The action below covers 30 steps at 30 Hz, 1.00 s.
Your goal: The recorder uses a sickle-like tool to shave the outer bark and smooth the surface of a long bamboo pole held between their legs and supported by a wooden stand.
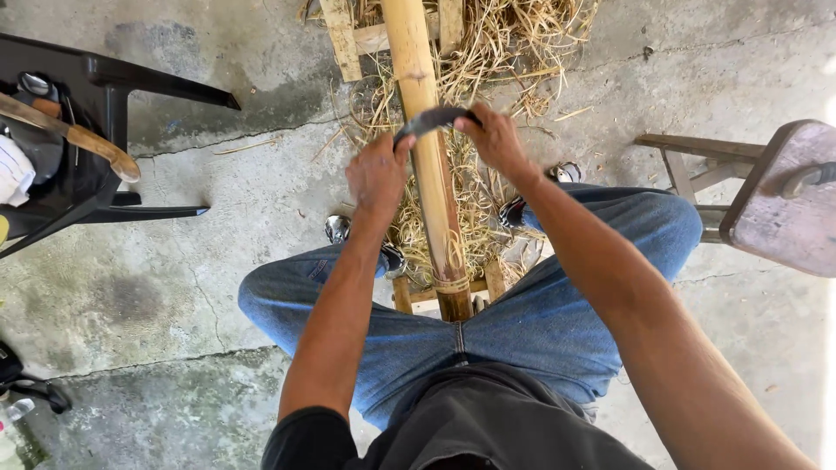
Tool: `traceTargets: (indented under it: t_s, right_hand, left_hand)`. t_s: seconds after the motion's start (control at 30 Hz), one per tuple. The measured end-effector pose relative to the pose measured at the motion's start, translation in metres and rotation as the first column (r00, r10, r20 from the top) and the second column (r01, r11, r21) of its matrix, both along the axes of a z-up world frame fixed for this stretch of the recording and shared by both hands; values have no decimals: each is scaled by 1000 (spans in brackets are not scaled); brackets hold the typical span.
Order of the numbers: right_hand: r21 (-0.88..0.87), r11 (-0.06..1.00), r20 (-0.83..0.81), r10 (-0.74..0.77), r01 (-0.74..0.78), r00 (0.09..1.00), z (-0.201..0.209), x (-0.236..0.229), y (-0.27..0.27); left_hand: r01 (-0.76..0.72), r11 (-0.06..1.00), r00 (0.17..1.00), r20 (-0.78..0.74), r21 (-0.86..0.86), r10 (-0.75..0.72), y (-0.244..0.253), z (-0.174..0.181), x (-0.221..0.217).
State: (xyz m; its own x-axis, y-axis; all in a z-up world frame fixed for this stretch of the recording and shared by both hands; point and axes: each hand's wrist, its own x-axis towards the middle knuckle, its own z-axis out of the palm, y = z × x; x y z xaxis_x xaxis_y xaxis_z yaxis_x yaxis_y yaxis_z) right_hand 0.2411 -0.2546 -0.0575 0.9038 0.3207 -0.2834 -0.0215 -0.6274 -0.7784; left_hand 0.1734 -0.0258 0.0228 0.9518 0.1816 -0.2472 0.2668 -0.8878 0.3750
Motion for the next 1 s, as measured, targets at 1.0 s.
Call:
traceTargets:
  t_s: [1.0]
  right_hand:
    - [47,999,7,-23,23,1000,-28,20,8]
  left_hand:
    - [57,985,981,173,165,-85,4,-6,23]
